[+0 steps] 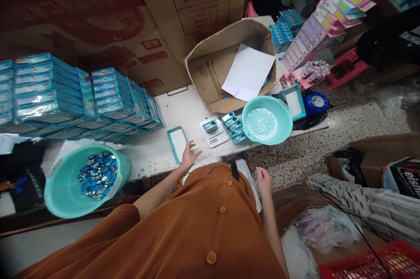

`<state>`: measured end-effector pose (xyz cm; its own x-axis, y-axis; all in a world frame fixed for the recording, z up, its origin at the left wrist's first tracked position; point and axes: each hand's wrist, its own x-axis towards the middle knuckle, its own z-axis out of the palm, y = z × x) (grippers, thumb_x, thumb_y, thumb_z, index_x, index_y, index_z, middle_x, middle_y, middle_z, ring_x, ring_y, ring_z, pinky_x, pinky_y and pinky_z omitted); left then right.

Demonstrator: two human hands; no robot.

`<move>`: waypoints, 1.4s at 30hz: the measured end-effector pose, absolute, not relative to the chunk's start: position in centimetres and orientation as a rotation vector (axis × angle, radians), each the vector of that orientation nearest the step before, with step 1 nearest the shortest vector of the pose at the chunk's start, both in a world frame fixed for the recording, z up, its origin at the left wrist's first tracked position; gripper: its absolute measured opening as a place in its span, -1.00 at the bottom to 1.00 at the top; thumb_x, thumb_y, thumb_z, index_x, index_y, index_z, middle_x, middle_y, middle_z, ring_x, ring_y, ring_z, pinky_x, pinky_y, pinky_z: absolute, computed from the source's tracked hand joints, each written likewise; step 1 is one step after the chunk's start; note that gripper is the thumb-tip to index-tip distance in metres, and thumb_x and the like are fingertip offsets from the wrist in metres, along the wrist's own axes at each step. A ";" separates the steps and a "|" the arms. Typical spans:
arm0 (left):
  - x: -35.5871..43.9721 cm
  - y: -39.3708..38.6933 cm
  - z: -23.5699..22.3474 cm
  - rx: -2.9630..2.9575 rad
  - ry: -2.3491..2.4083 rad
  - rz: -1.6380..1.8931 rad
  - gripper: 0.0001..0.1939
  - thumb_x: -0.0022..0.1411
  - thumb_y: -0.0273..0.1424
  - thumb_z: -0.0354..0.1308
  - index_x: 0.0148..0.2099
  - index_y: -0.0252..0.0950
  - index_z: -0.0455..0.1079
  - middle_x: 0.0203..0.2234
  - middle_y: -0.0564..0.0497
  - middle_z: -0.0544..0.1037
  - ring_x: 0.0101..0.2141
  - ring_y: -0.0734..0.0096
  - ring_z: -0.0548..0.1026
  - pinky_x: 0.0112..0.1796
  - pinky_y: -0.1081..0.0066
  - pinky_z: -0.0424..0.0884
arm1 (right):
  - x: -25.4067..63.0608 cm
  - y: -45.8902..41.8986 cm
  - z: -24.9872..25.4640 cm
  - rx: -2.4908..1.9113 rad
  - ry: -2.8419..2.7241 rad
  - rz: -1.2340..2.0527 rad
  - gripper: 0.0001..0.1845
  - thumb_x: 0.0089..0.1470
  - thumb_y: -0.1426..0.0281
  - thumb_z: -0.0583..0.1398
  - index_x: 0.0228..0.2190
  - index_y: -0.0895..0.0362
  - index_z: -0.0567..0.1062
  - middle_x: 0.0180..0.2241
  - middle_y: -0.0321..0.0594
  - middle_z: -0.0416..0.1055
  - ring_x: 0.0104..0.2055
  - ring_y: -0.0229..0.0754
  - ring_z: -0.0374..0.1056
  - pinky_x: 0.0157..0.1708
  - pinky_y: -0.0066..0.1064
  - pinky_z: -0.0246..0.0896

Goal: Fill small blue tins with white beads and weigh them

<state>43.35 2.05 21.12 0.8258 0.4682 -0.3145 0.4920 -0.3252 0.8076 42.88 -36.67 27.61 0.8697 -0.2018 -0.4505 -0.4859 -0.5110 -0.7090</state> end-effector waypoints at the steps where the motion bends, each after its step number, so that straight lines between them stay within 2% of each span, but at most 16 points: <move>1: 43.5 2.2 21.2 1.968 0.714 -0.020 -0.29 -0.07 -0.34 0.31 0.12 -0.20 0.13 -0.09 -0.12 0.43 0.01 0.13 0.38 -0.02 0.14 0.28 | 43.0 -36.6 27.7 -2.118 0.490 0.392 -0.48 -0.02 -0.01 0.08 -0.31 0.15 0.53 -0.32 -0.07 0.55 -0.26 -0.03 0.43 -0.19 -0.26 0.27; 8: 47.8 2.6 22.2 2.058 0.631 0.094 -0.33 -0.06 -0.34 0.30 0.11 -0.28 0.17 -0.02 -0.18 0.41 0.05 0.11 0.34 0.07 0.14 0.20 | 43.3 -36.3 27.8 -2.109 0.483 0.369 -0.46 -0.03 -0.02 0.08 -0.32 0.17 0.53 -0.36 -0.07 0.55 -0.31 -0.04 0.43 -0.23 -0.28 0.27; 13: 53.3 1.7 22.2 2.058 0.548 0.124 -0.33 -0.15 -0.39 0.35 0.06 -0.24 0.25 0.00 -0.15 0.40 0.08 0.06 0.30 0.09 0.13 0.17 | 42.7 -36.7 28.3 -2.151 0.469 0.373 -0.51 -0.01 -0.01 0.06 -0.36 0.14 0.52 -0.38 -0.11 0.54 -0.32 -0.05 0.41 -0.23 -0.28 0.25; 18: 55.5 0.6 23.2 2.025 0.432 0.091 -0.62 -0.04 -0.36 0.26 -0.11 -0.23 0.36 -0.17 -0.07 0.50 -0.09 0.13 0.43 -0.01 0.18 0.29 | 42.7 -37.5 28.8 -2.171 0.505 0.343 -0.49 -0.03 -0.03 0.06 -0.39 0.12 0.54 -0.41 -0.14 0.53 -0.36 -0.05 0.41 -0.27 -0.29 0.27; 22: 56.5 -1.2 28.7 2.065 0.233 0.182 -0.66 0.07 -0.27 0.21 -0.08 -0.18 0.37 -0.17 -0.02 0.52 -0.14 0.21 0.45 -0.07 0.25 0.33 | 43.9 -38.2 28.5 -2.153 0.528 0.319 -0.50 -0.02 -0.02 0.05 -0.37 0.09 0.56 -0.40 -0.13 0.55 -0.33 -0.02 0.43 -0.27 -0.27 0.29; 26: 59.4 -5.4 36.4 2.089 -0.025 0.309 -0.64 0.12 -0.28 0.20 -0.01 -0.12 0.37 -0.10 -0.02 0.49 -0.05 0.19 0.41 0.01 0.24 0.28 | 46.1 -38.6 28.0 -2.121 0.487 0.299 -0.52 0.00 0.00 0.06 -0.38 0.09 0.57 -0.36 -0.10 0.56 -0.30 -0.01 0.44 -0.23 -0.26 0.29; 29: 62.5 -9.3 38.8 2.135 -0.127 0.287 -0.64 0.11 -0.30 0.20 0.00 -0.14 0.39 -0.10 -0.05 0.48 -0.05 0.14 0.40 0.02 0.18 0.27 | 48.0 -39.0 27.6 -2.084 0.463 0.267 -0.54 0.03 0.02 0.05 -0.37 0.09 0.57 -0.34 -0.11 0.56 -0.29 -0.03 0.45 -0.24 -0.28 0.28; 32: 64.9 -12.3 37.5 2.189 -0.138 0.209 -0.69 0.12 -0.29 0.19 -0.05 -0.16 0.41 -0.19 -0.06 0.50 -0.12 0.14 0.41 -0.06 0.19 0.30 | 49.5 -39.8 27.5 -2.085 0.473 0.226 -0.57 0.03 0.05 0.06 -0.39 0.08 0.57 -0.38 -0.13 0.55 -0.33 -0.04 0.44 -0.27 -0.29 0.28; 42: 68.5 -14.4 31.8 2.307 -0.212 0.059 -0.65 0.13 -0.28 0.18 -0.01 -0.13 0.39 -0.19 -0.07 0.48 -0.14 0.09 0.39 -0.09 0.18 0.28 | 49.5 -42.8 28.4 -2.038 0.605 0.180 -0.62 0.03 0.07 0.08 -0.43 0.04 0.57 -0.41 -0.17 0.54 -0.35 -0.07 0.41 -0.25 -0.30 0.26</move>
